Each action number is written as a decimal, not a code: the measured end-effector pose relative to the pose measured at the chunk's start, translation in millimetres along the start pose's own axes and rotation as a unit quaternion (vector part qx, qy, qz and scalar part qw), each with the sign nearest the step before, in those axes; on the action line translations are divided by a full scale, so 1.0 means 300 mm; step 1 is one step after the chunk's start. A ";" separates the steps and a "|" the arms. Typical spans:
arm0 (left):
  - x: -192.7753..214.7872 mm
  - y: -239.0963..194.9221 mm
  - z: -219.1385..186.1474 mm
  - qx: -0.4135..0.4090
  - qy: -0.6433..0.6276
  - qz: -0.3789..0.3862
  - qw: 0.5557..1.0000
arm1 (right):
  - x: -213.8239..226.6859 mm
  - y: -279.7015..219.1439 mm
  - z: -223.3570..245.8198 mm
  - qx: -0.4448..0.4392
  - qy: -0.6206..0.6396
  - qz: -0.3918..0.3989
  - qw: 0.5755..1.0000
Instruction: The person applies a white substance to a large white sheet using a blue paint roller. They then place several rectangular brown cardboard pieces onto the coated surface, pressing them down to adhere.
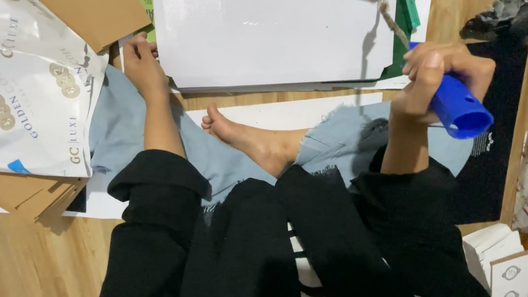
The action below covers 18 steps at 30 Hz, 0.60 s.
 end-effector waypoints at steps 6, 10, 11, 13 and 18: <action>-0.022 0.065 0.109 -0.042 0.049 -0.014 0.998 | 0.294 -0.023 -0.408 0.136 0.309 0.213 0.917; -0.013 0.067 0.092 -0.018 0.072 0.017 0.997 | 0.159 0.054 -0.103 -0.019 0.036 0.061 0.997; -0.010 0.056 0.076 -0.010 0.079 0.018 0.997 | 0.166 0.040 -0.098 0.017 0.030 0.063 0.997; -0.009 0.028 0.051 -0.002 0.088 0.023 0.996 | 0.157 0.011 -0.104 0.052 0.022 0.066 0.996; 0.000 0.013 0.063 -0.003 0.096 0.032 0.995 | 0.197 -0.018 -0.135 0.039 0.067 0.021 0.997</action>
Point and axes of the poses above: each hand's wrist, its own y-axis towards the middle knuckle, its own x-axis out of the back of the hand, z = x × y, the point moved 1 cm from there along y, towards the middle knuckle
